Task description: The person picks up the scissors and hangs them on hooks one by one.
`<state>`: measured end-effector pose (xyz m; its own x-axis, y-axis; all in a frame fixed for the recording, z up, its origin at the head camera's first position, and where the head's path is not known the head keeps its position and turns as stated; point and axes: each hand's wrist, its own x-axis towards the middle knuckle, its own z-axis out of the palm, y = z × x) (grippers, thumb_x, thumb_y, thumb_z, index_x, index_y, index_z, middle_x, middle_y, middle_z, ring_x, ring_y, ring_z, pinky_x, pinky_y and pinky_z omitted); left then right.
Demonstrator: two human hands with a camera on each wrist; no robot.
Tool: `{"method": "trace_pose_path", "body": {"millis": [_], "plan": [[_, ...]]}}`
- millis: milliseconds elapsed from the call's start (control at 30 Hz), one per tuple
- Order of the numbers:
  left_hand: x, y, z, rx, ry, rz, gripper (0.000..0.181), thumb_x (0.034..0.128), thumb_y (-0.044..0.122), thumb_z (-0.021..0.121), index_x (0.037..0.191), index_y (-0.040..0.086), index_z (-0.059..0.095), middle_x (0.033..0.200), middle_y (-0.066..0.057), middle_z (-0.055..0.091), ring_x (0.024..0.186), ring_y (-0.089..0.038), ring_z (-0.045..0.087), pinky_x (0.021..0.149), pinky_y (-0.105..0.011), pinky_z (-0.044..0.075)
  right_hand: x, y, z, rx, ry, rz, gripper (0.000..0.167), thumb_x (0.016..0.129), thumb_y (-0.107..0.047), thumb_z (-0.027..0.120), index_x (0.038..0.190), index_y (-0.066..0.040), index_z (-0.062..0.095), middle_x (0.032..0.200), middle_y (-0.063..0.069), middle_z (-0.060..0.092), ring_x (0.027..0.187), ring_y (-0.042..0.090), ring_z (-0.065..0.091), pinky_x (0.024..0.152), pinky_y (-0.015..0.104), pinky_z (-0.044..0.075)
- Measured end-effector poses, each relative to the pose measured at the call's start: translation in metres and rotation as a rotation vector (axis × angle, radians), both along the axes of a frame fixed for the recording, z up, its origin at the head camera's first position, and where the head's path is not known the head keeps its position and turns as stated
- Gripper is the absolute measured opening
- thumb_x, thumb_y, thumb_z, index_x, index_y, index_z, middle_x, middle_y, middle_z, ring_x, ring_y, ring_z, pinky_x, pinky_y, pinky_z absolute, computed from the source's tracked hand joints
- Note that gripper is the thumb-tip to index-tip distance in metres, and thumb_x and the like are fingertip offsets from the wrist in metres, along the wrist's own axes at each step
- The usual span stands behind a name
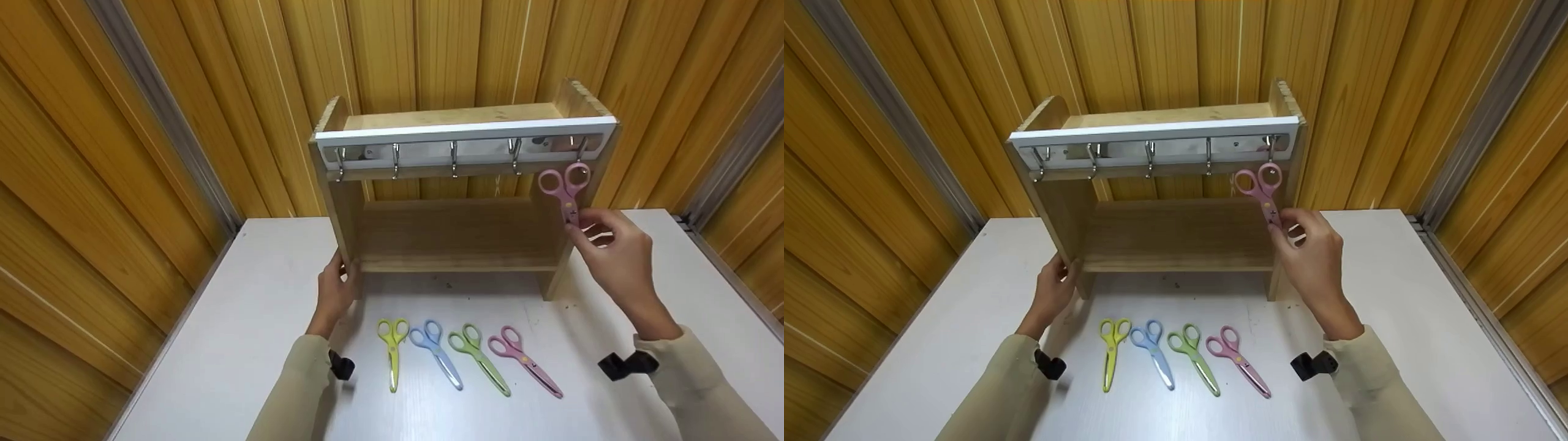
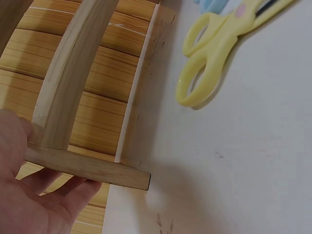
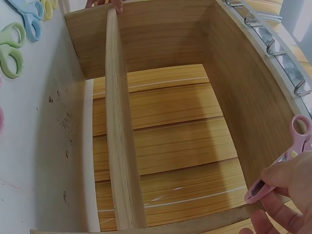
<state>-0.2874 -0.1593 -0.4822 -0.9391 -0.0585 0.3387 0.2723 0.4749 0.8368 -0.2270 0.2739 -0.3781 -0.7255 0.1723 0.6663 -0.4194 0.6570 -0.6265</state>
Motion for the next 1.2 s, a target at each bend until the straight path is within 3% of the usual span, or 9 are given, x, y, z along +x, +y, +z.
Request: {"method": "trace_pose_path", "body": {"millis": [200,467,600,800,1000,1200], "plan": [[0.000,-0.002,-0.002,-0.008,0.005,0.010,0.053,0.1081,0.015,0.053,0.158,0.005,0.038,0.148,-0.018,0.055,0.126,-0.032,0.062,0.103,-0.042,0.054,-0.001,0.002,-0.004,0.022,0.005,0.018,0.019,0.089,-0.008,0.080,0.106,-0.001,0.076,0.094,0.009,0.071,0.077,-0.004,0.059,0.067,0.003,0.046],[-0.001,0.000,-0.002,0.025,-0.067,0.010,0.053,0.1085,0.018,0.053,0.159,0.010,0.038,0.150,-0.014,0.054,0.126,-0.031,0.062,0.105,-0.044,0.052,0.015,0.012,-0.028,0.059,-0.066,0.019,0.043,0.089,-0.009,0.081,0.130,-0.006,0.067,0.094,0.011,0.069,0.081,-0.005,0.058,0.068,0.001,0.045],[-0.002,0.000,-0.003,0.027,-0.078,0.008,0.053,0.1086,0.019,0.053,0.159,0.011,0.038,0.151,-0.012,0.054,0.126,-0.029,0.062,0.106,-0.044,0.052,0.027,0.013,-0.047,0.123,-0.149,0.042,0.057,0.087,-0.008,0.083,0.139,-0.007,0.059,0.097,0.011,0.068,0.080,0.006,0.062,0.066,0.005,0.048],[-0.005,-0.001,-0.003,0.034,-0.069,0.003,0.053,0.1086,0.019,0.053,0.159,0.010,0.038,0.150,-0.014,0.054,0.126,-0.032,0.061,0.106,-0.045,0.051,0.042,0.007,-0.073,0.233,-0.314,0.114,0.071,0.087,-0.015,0.084,0.148,-0.004,0.048,0.107,0.016,0.064,0.087,0.030,0.066,0.066,0.025,0.054],[-0.005,-0.002,-0.004,0.025,-0.056,0.007,0.053,0.1082,0.019,0.054,0.158,0.009,0.039,0.151,-0.015,0.053,0.127,-0.035,0.061,0.108,-0.047,0.050,0.052,-0.006,-0.089,0.328,-0.487,0.177,0.080,0.088,-0.022,0.084,0.151,0.001,0.041,0.119,0.020,0.059,0.098,0.035,0.065,0.074,0.045,0.058],[-0.005,-0.002,-0.003,0.021,0.004,-0.009,0.052,0.1068,0.012,0.055,0.156,0.003,0.040,0.146,-0.021,0.057,0.125,-0.038,0.062,0.103,-0.048,0.053,0.061,-0.018,-0.100,0.398,-0.576,0.238,0.083,0.085,-0.027,0.085,0.150,0.004,0.044,0.125,0.025,0.058,0.096,0.031,0.065,0.071,0.044,0.056]]}}
